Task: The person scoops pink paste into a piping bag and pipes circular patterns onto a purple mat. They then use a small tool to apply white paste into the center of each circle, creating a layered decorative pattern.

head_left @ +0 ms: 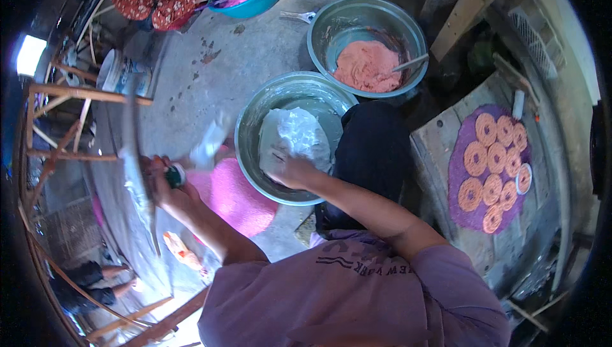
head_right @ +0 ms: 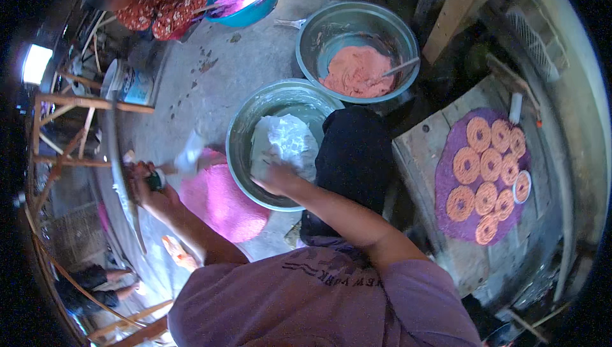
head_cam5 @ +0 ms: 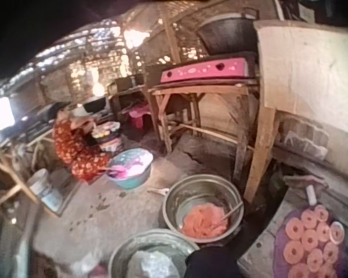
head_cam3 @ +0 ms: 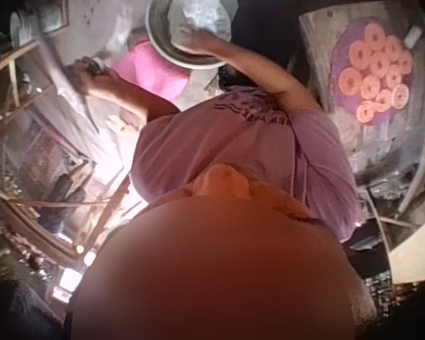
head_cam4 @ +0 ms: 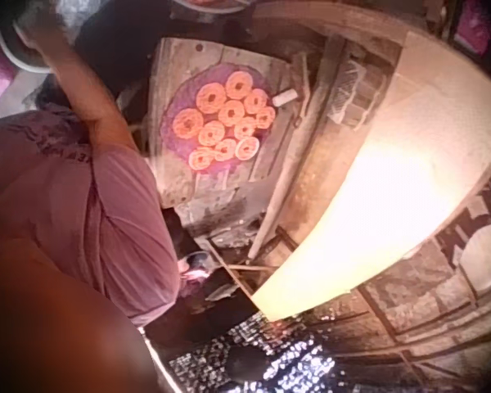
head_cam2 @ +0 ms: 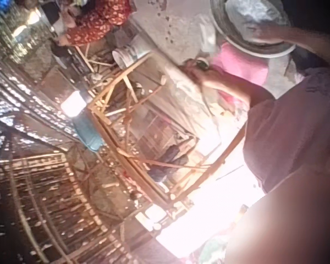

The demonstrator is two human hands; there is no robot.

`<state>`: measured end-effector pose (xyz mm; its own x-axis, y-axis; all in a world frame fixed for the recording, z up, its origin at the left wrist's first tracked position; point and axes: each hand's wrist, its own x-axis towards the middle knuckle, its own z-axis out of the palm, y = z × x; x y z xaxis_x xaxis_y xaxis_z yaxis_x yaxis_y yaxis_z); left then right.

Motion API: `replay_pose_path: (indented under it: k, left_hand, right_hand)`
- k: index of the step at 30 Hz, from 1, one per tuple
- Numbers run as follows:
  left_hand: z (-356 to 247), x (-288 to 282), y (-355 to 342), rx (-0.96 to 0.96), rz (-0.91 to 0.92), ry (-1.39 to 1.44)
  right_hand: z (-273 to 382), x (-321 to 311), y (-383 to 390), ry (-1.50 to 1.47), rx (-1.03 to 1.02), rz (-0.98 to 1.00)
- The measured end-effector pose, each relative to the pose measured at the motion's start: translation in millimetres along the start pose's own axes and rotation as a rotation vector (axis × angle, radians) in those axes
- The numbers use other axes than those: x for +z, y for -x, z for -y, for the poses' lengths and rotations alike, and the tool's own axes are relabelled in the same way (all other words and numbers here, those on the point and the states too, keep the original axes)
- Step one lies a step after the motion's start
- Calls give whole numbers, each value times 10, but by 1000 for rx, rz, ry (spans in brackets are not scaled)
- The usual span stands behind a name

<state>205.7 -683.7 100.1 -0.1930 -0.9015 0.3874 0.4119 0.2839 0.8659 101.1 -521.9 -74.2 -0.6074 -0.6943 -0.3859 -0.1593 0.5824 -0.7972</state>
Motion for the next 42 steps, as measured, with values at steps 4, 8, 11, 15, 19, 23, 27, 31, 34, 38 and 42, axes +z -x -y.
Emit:
replay_pose_path:
  k: [4,8,11,15,19,23,27,31,34,38,42]
  left_hand:
    - [239,-154,171,70,326,-743]
    - [428,-26,330,451,498,-855]
    - [472,105,316,562,649,-1036]
    - [466,209,277,673,762,-1098]
    - [402,271,274,689,831,-1093]
    - [326,317,259,594,905,-1086]
    - [354,348,207,584,951,-1151]
    - [495,313,160,626,991,-1189]
    - [612,235,143,709,980,-1187]
    - [666,75,75,748,946,-1239]
    - [590,-42,21,678,964,-1309]
  right_hand:
    - [-608,591,-82,413,351,22]
    - [-681,585,-53,508,392,30]
    - [-583,315,60,599,107,130]
    - [-525,68,229,591,157,1]
    - [-602,84,130,618,77,-48]
    - [-730,96,-87,675,-4,111]
    - [-763,15,-107,597,-83,138]
    - [-732,-42,-5,503,-120,219]
    - [-704,-30,24,453,-112,292]
    - [-549,-119,159,441,-95,343]
    - [-221,-794,742,154,-337,427]
